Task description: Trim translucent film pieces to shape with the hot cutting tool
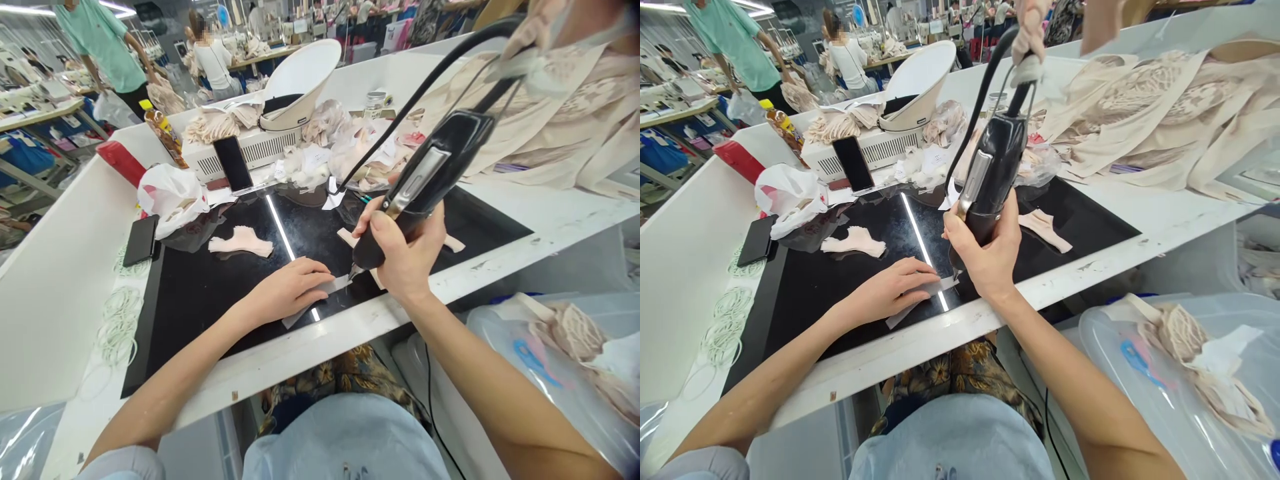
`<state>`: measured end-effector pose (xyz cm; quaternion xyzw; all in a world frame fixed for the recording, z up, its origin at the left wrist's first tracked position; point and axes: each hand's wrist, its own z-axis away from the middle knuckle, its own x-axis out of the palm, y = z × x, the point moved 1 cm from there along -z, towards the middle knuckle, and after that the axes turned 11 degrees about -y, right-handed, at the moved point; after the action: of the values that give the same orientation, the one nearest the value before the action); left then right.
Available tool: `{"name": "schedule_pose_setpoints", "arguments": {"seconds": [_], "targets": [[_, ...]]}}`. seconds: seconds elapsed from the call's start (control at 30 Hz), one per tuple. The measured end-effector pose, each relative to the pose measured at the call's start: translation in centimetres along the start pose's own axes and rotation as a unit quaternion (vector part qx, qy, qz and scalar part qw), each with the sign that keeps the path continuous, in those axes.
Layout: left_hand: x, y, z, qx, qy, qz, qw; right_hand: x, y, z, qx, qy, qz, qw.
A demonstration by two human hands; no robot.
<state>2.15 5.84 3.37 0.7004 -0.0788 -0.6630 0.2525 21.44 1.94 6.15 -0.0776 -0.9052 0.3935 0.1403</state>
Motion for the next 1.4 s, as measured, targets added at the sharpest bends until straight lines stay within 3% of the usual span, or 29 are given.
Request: {"name": "schedule_pose_setpoints", "arguments": {"seconds": [0.23,0.8,1.03,1.4], "targets": [[1.4,-0.3,-1.8,0.007,-0.021,-0.040,0.999,0.2,0.3,0.7,0.017,-0.010,0.006,1.000],[1.4,-0.1,-1.2,0.007,-0.009,-0.047,0.999,0.2,0.2,1.0,0.037,-0.009,0.018,0.999],[0.3,-0.4,1.3,-0.076,0.053,-0.075,0.993,1.0,-0.7,1.0,0.024,-0.013,-0.048,0.998],[1.4,0.5,1.5,-0.017,0.032,-0.037,0.999,2.4,-0.1,1.7,0.037,-0.034,-0.046,0.998]]}}
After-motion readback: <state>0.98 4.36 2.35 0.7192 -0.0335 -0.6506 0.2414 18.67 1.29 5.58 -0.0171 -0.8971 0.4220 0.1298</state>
